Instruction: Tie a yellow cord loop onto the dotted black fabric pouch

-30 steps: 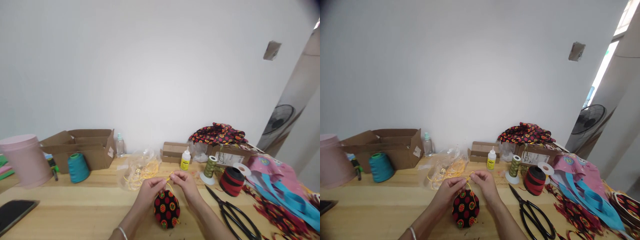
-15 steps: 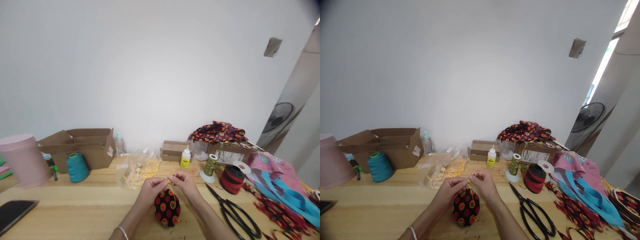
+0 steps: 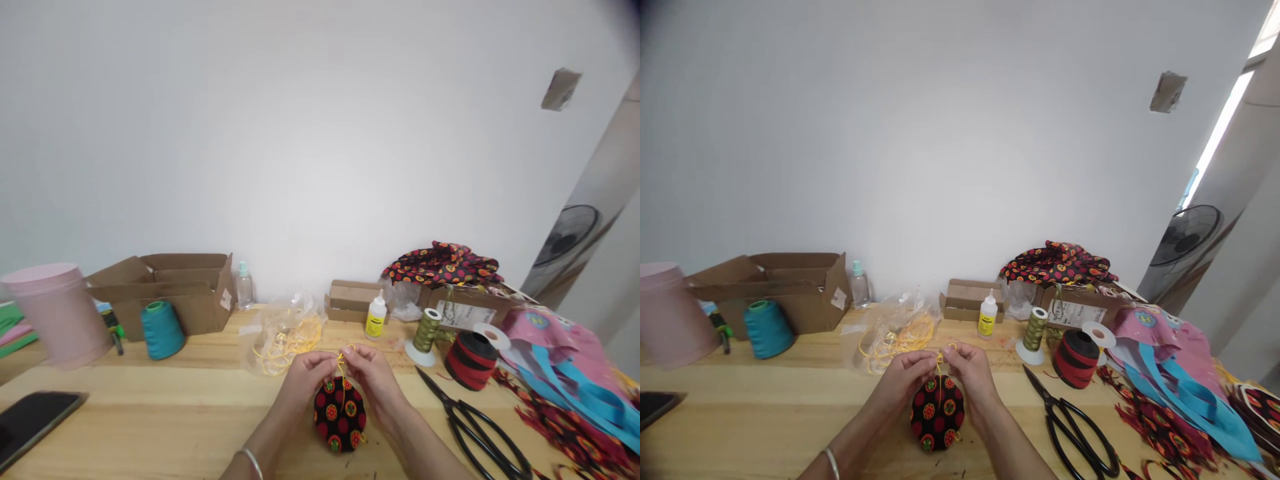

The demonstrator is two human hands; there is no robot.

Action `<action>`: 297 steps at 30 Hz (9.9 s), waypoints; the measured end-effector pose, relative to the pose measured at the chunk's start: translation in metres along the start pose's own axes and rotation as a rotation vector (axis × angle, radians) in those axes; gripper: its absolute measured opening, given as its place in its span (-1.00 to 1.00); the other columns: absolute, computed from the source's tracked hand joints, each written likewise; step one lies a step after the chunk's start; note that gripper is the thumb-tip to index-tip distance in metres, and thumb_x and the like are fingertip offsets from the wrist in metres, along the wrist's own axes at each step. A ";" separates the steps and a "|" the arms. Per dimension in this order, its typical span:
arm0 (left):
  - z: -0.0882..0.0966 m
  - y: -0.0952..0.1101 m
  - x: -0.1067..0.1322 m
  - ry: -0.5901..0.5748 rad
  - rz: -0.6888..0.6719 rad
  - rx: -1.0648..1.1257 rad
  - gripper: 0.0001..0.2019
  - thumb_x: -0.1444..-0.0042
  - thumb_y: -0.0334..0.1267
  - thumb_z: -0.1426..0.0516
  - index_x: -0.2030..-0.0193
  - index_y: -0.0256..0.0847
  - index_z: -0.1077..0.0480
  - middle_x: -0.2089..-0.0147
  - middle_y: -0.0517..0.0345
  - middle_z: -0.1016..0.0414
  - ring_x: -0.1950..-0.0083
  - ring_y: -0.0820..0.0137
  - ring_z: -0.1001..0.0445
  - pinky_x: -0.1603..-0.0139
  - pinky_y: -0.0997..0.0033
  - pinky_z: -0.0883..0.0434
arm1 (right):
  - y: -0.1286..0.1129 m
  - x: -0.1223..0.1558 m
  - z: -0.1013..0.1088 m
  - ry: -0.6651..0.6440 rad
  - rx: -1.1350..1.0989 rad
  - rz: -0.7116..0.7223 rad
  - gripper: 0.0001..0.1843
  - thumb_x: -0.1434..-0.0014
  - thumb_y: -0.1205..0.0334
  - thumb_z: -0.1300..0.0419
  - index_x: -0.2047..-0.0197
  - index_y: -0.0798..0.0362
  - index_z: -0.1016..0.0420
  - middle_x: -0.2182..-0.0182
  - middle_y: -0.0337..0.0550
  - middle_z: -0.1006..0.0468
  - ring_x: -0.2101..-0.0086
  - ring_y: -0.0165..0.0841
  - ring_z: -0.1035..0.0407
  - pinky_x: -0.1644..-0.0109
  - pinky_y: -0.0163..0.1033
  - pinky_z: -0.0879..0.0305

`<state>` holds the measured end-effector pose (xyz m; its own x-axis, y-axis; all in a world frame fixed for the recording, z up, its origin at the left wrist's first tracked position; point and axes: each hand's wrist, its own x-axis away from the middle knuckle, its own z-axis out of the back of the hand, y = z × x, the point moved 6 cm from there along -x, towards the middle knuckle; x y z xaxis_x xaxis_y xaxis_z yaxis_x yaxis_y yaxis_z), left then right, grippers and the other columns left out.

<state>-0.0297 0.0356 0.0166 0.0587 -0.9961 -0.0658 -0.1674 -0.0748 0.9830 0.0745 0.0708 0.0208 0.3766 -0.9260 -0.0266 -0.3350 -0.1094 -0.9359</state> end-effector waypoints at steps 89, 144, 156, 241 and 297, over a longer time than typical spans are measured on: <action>0.003 0.014 0.003 0.027 -0.133 -0.213 -0.80 0.07 -0.27 -0.07 0.58 -0.30 -0.44 0.57 0.20 -0.41 0.48 0.44 -0.29 0.42 0.49 -0.21 | -0.041 0.017 -0.014 0.030 1.065 0.746 -0.91 0.04 0.35 -0.13 0.53 0.05 -0.43 0.54 -0.20 -0.37 0.43 -0.36 -0.25 0.38 -0.30 -0.15; -0.002 0.016 0.008 -0.029 0.005 -0.081 -0.74 0.16 -0.24 -0.14 0.75 -0.31 -0.28 0.71 0.35 -0.01 0.59 0.58 0.06 0.56 0.52 0.07 | -0.037 0.006 -0.014 -0.245 0.492 0.258 -0.81 0.17 0.14 -0.27 0.56 0.11 -0.51 0.57 -0.25 -0.36 0.49 -0.45 -0.23 0.40 -0.34 -0.17; 0.000 0.012 0.007 -0.037 0.005 -0.049 -0.76 0.11 -0.21 -0.11 0.67 -0.31 -0.35 0.64 0.25 -0.22 0.54 0.53 -0.12 0.49 0.52 -0.08 | -0.028 0.000 -0.005 -0.241 0.547 0.257 -0.74 0.09 0.08 -0.20 0.57 0.13 -0.38 0.60 -0.30 -0.27 0.54 -0.49 -0.14 0.45 -0.37 -0.10; 0.005 0.019 0.004 0.065 -0.089 -0.136 -0.80 0.08 -0.23 -0.11 0.60 -0.30 -0.41 0.65 0.30 -0.26 0.54 0.54 -0.16 0.47 0.55 -0.13 | -0.038 0.007 -0.006 -0.012 0.696 0.407 -0.90 0.13 0.26 -0.19 0.58 0.10 -0.45 0.61 -0.26 -0.35 0.55 -0.45 -0.16 0.46 -0.34 -0.10; -0.001 0.011 0.006 -0.074 -0.001 0.020 -0.69 0.07 -0.08 -0.10 0.60 -0.31 -0.30 0.59 0.27 -0.16 0.53 0.53 -0.10 0.46 0.53 -0.10 | -0.043 0.015 -0.016 -0.150 0.923 0.635 -0.87 -0.02 0.30 -0.12 0.54 0.05 -0.39 0.55 -0.25 -0.38 0.46 -0.41 -0.24 0.35 -0.31 -0.14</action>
<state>-0.0298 0.0286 0.0268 -0.0135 -0.9967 -0.0798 -0.1870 -0.0759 0.9794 0.0802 0.0562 0.0661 0.4866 -0.6593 -0.5732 0.2401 0.7318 -0.6379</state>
